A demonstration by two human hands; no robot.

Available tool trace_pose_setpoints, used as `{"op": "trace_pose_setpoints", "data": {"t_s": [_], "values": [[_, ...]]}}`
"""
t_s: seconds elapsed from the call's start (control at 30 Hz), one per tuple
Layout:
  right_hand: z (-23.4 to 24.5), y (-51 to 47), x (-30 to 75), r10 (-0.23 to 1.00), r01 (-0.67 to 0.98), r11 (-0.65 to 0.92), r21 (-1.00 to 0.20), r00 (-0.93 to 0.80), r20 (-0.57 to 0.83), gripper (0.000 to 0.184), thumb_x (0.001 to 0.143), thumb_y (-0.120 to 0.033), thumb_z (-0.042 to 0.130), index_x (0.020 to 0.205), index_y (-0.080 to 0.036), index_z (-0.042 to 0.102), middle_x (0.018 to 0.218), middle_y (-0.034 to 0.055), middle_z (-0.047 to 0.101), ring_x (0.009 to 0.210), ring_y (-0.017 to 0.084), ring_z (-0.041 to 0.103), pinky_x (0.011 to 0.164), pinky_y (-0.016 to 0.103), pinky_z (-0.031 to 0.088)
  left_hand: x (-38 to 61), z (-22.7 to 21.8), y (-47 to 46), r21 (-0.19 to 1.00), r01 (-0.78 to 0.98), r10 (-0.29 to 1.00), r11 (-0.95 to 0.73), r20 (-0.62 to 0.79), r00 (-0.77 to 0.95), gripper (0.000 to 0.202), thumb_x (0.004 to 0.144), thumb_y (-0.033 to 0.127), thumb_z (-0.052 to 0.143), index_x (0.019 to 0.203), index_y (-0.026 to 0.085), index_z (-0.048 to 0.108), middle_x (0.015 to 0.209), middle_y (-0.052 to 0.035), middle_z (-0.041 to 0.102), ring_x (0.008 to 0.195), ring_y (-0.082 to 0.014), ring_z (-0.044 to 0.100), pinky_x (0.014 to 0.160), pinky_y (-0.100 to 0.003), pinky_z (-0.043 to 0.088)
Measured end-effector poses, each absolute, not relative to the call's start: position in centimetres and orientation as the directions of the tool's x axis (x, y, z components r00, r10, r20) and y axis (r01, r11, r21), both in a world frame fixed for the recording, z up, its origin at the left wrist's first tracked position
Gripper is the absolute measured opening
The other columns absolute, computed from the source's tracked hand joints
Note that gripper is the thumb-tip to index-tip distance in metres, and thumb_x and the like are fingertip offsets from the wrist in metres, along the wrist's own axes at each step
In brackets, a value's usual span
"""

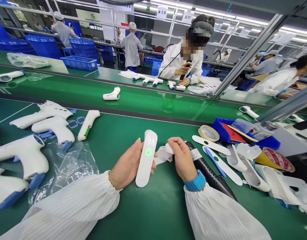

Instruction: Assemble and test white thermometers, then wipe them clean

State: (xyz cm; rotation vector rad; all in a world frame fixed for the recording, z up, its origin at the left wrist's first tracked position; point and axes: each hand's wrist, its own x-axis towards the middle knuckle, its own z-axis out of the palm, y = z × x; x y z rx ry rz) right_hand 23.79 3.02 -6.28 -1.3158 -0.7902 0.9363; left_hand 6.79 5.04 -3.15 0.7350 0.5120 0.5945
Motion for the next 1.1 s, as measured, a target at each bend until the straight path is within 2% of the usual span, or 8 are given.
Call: {"op": "trace_pose_setpoints", "data": {"t_s": [0.27,0.47,0.53,0.63,0.77,0.97,1.1], "values": [[-5.6,2.5,23.4,0.927,-0.103,-0.01,-0.995,0.373,-0.048,0.008,0.069,-0.026,0.056,0.075,-0.021,0.054,0.059,-0.0049,0.046,0.051,0.01,0.042,0.047,0.022,0.032,6.8,-3.0,5.2,0.744,-0.315,0.681,0.589,-0.248,0.689,0.051,0.083,0.058,0.03,0.088,0.014,0.056,0.084,-0.0068,0.055,0.063,-0.0165,0.053,0.062,-0.033,0.045],[-5.1,1.9,22.8,0.961,0.091,0.083,-0.992,0.256,0.104,0.01,0.073,-0.028,0.058,0.079,-0.021,0.059,0.066,-0.0019,0.053,0.056,0.011,0.046,0.052,0.024,0.036,6.8,-2.8,5.3,0.723,-0.351,0.714,0.594,-0.275,0.643,0.048,0.083,0.057,0.034,0.082,0.014,0.057,0.08,-0.0057,0.056,0.06,-0.0149,0.053,0.059,-0.031,0.045],[-5.0,1.6,22.3,0.975,0.137,0.073,-0.988,0.199,0.1,0.015,0.075,-0.032,0.06,0.084,-0.02,0.061,0.067,-0.0009,0.055,0.057,0.011,0.047,0.053,0.024,0.037,6.8,-2.7,5.2,0.71,-0.377,0.727,0.594,-0.274,0.63,0.046,0.083,0.055,0.036,0.082,0.014,0.057,0.078,-0.005,0.056,0.058,-0.0139,0.052,0.058,-0.03,0.045],[-4.9,1.3,21.4,0.987,0.117,0.013,-0.993,0.16,0.032,0.019,0.075,-0.035,0.062,0.084,-0.019,0.059,0.061,-0.0024,0.053,0.054,0.01,0.046,0.051,0.024,0.037,6.9,-2.9,5.1,0.715,-0.397,0.746,0.576,-0.262,0.612,0.043,0.083,0.053,0.038,0.089,0.015,0.056,0.074,-0.0039,0.056,0.057,-0.0137,0.052,0.057,-0.029,0.044],[-4.6,1.1,20.5,0.989,0.052,0.018,-0.998,0.144,0.025,0.017,0.075,-0.033,0.063,0.076,-0.02,0.052,0.059,-0.0037,0.055,0.052,0.01,0.052,0.051,0.023,0.041,6.9,-3.3,4.9,0.743,-0.363,0.743,0.562,-0.261,0.616,0.046,0.082,0.055,0.04,0.095,0.014,0.055,0.065,-0.0019,0.053,0.059,-0.0149,0.052,0.059,-0.029,0.043],[-4.8,1.1,20.2,0.997,-0.043,-0.008,-0.999,0.07,-0.011,0.016,0.079,-0.031,0.059,0.079,-0.022,0.046,0.058,-0.0053,0.055,0.048,0.012,0.055,0.049,0.025,0.044,7.2,-3.3,4.6,0.753,-0.363,0.73,0.548,-0.218,0.648,0.042,0.079,0.056,0.045,0.081,0.016,0.053,0.062,-0.0001,0.05,0.058,-0.0131,0.048,0.057,-0.028,0.04],[-5.2,1.1,20.2,0.996,0.001,0.008,-1.0,0.083,0.008,0.016,0.079,-0.03,0.059,0.078,-0.022,0.044,0.059,-0.0059,0.053,0.047,0.011,0.055,0.047,0.025,0.044,7.3,-3.2,4.5,0.766,-0.359,0.724,0.533,-0.194,0.662,0.04,0.08,0.056,0.042,0.077,0.017,0.051,0.058,0.0014,0.047,0.054,-0.0119,0.045,0.056,-0.027,0.037]]}}
